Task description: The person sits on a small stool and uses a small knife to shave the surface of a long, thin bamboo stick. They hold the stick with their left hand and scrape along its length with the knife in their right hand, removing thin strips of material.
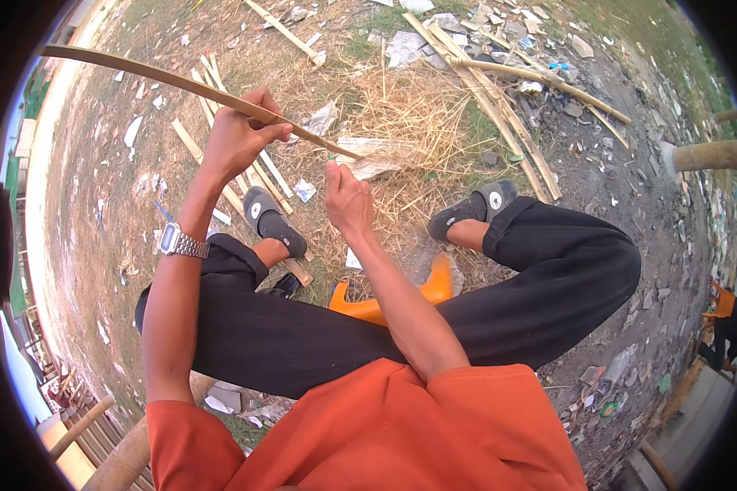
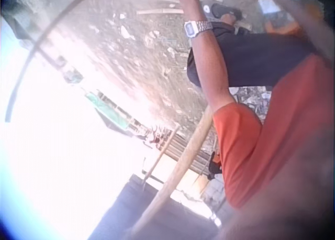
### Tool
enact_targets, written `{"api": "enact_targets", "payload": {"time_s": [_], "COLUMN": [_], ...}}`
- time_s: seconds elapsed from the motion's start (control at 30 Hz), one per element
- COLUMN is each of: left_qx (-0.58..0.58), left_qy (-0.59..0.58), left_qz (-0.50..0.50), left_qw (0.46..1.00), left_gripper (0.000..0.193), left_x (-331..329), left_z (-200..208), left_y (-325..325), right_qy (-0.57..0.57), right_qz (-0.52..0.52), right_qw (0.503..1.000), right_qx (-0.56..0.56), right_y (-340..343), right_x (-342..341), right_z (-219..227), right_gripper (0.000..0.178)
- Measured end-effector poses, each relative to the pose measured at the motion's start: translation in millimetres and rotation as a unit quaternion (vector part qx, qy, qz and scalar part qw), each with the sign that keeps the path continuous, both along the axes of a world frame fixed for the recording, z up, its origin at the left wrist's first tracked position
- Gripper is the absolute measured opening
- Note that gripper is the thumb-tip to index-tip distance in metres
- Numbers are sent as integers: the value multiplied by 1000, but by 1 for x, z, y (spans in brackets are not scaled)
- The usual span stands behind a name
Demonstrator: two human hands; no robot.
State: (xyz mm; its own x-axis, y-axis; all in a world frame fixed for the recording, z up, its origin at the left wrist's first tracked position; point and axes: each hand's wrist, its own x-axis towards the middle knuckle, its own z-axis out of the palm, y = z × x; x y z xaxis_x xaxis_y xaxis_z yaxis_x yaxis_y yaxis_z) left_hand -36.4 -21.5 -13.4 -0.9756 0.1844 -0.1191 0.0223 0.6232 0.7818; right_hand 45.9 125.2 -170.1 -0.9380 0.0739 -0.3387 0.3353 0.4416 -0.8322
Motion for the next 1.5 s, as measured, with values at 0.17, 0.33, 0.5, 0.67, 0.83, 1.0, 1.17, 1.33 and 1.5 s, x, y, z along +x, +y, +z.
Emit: {"api": "enact_targets", "payload": {"time_s": [0.17, 0.33, 0.5, 0.67, 0.83, 1.0, 1.17, 1.33, 1.5], "left_qx": [-8, 7, 10, 21, 26, 9, 8, -53, 107], "left_qy": [22, 0, 15, -5, -3, 9, 28, 19, -30], "left_qz": [-10, 14, -11, 5, 18, -8, -67, -91, 138], "left_qw": [1000, 1000, 1000, 1000, 999, 1000, 997, 994, 984], "left_gripper": [17, 17, 17, 16, 16, 16, 17, 21, 20], "left_x": [-4, 1, -7, -3, -1, -1, -3, 1, 8], "left_z": [11, 9, 5, 8, 3, 6, 1, -4, -19], "left_y": [5, 1, 5, 9, 0, -1, 2, -14, -38], "right_qy": [-109, -12, -118, -100, -134, -139, -124, -58, -25], "right_qz": [-57, -9, -44, -50, -17, 9, 43, 58, 175], "right_qw": [989, 1000, 990, 990, 985, 979, 973, 959, 894], "right_qx": [77, -14, 56, 88, 111, 146, 189, 272, 411], "right_y": [10, 0, 12, 20, 17, 28, 35, 32, 52], "right_x": [-10, -8, -18, -22, -28, -33, -33, -41, -63], "right_z": [-89, -51, -110, -120, -114, -120, -130, -130, -132], "right_gripper": [61, 65, 62, 63, 66, 66, 66, 61, 57]}}
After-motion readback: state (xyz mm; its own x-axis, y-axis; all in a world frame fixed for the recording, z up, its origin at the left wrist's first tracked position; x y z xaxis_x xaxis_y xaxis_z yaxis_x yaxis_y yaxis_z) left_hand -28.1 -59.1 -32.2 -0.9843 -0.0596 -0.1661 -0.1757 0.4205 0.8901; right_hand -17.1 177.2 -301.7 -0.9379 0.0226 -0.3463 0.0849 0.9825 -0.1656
